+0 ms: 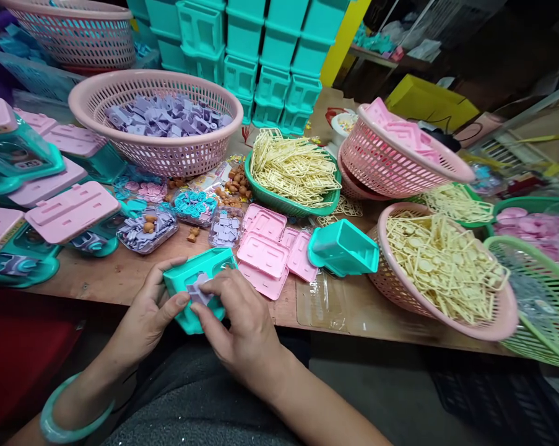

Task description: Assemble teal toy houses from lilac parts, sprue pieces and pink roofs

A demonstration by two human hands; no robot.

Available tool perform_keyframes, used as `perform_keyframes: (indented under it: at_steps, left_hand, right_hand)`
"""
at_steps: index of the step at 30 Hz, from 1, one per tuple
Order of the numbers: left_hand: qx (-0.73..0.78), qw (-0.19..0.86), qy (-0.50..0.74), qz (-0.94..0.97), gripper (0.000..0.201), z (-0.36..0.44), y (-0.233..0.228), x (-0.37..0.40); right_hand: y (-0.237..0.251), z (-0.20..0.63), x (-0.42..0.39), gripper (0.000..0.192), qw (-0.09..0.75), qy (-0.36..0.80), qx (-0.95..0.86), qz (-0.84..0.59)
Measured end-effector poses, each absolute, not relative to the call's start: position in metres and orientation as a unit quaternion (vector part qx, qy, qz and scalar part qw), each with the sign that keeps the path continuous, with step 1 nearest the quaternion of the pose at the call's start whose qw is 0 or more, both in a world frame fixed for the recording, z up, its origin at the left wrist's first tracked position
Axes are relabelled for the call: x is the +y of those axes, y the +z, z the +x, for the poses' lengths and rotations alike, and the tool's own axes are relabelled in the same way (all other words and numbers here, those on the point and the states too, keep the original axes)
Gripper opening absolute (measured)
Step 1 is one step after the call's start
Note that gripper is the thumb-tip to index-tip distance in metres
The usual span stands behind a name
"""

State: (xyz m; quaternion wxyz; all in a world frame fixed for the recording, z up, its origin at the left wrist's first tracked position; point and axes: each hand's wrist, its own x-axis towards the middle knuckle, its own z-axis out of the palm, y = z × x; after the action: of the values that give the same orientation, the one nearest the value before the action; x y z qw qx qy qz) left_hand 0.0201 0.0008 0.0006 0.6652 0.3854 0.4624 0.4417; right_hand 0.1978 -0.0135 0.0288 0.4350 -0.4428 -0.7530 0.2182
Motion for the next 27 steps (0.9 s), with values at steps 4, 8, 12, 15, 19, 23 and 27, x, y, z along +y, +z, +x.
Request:
perform_keyframes:
  at_steps: [4,8,12,15,19,23,27]
  left_hand:
    - [0.466,0.662,0.438,0.391,0.058,0.021,0.003,0.000]
    - [0.457,0.658,0.434,0.412,0.057,0.022,0.004,0.000]
    - [0.457,0.666,0.427,0.405,0.058,0.022,0.004,0.000]
    - [0.463,0.665,0.426,0.402,0.061,0.021,0.003,0.001]
    - [0.464,0.660,0.426,0.410,0.060,0.021,0.001,0.002]
    - [0.467,0.655,0.429,0.411,0.061,0.022,0.001,0.002]
    - [0.465,0.656,0.432,0.409,0.062,0.023,0.003,0.002]
  right_hand:
    - [0.030,0.200,-0.019,0.030,0.425,0.254,-0.724,-0.481]
    - [0.029,0.193,-0.023,0.029,0.426,0.222,-0.707,-0.519]
    - [0.029,0.190,-0.023,0.029,0.423,0.215,-0.712,-0.518]
    - [0.028,0.190,-0.023,0.030,0.425,0.211,-0.708,-0.523]
    - [0.027,0.188,-0.022,0.026,0.423,0.171,-0.725,-0.515]
    - [0.027,0.185,-0.021,0.024,0.412,0.144,-0.746,-0.503]
    - [0.030,0.184,-0.023,0.022,0.394,0.134,-0.755,-0.507]
